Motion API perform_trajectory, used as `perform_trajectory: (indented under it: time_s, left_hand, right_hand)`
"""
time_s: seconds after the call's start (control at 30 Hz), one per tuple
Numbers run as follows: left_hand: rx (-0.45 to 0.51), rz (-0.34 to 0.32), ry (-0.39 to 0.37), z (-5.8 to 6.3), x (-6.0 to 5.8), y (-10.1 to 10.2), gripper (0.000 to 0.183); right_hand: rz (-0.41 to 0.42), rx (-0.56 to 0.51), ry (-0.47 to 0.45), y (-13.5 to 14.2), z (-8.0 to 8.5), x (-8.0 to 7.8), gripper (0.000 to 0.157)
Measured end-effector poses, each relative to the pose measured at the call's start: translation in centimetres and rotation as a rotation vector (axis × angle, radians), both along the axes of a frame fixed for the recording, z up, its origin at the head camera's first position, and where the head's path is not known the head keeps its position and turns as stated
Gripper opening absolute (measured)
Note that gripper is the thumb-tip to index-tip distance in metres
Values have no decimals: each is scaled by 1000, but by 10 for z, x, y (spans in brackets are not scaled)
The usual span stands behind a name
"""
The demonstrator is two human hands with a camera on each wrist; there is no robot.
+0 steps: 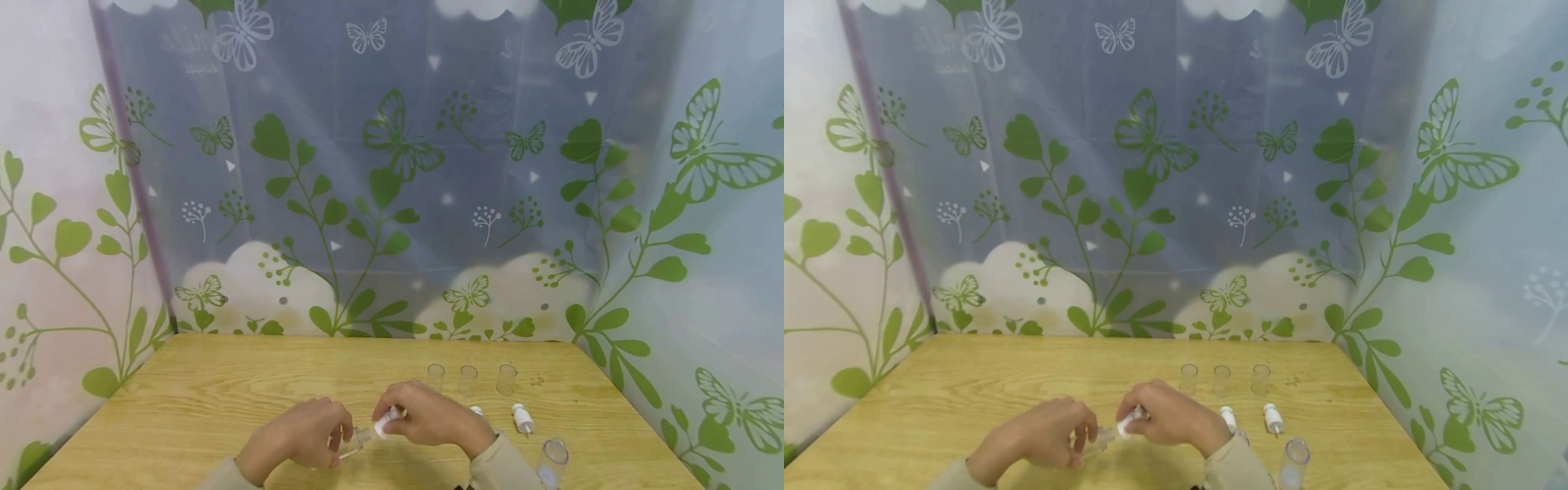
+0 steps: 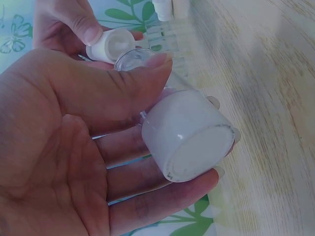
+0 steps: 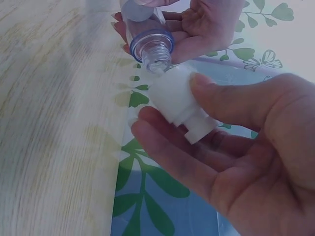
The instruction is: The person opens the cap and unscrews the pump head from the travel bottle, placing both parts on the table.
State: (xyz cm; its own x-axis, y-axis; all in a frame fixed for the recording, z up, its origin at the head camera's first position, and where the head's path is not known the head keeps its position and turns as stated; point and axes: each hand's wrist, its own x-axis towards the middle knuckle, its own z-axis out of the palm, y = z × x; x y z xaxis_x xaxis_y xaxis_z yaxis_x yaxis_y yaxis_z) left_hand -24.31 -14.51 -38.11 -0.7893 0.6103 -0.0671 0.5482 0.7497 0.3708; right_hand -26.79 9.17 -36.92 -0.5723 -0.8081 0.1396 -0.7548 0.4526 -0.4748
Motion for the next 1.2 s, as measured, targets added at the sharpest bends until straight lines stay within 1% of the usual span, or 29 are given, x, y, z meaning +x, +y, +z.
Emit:
perform_trajectory:
  time_s: [0.17,0.33,0.47,0.67,0.93,1.13,1.2]
  left_hand:
    - [2,-1,10,0,2,0,25]
    - [-4,3,12,1,2,0,25]
    - [-6,7,7,1,3,0,26]
    - [-11,10,13,1,3,0,26]
    - [-11,5,17,0,2,0,25]
    - [-16,12,14,1,2,0,27]
    - [-15,11,15,2,2,0,27]
  right_hand:
    - [-12,29,7,2,3,2,14]
    - [-35,48,-5,4,4,2,15]
    - [-40,50,-19,5,5,3,17]
    - [-55,52,-15,6,8,3,19]
    - [-53,57,-4,8,11,2,27]
    - [-46,85,17,9,15,3,39]
    - [-47,91,18,10,17,3,41]
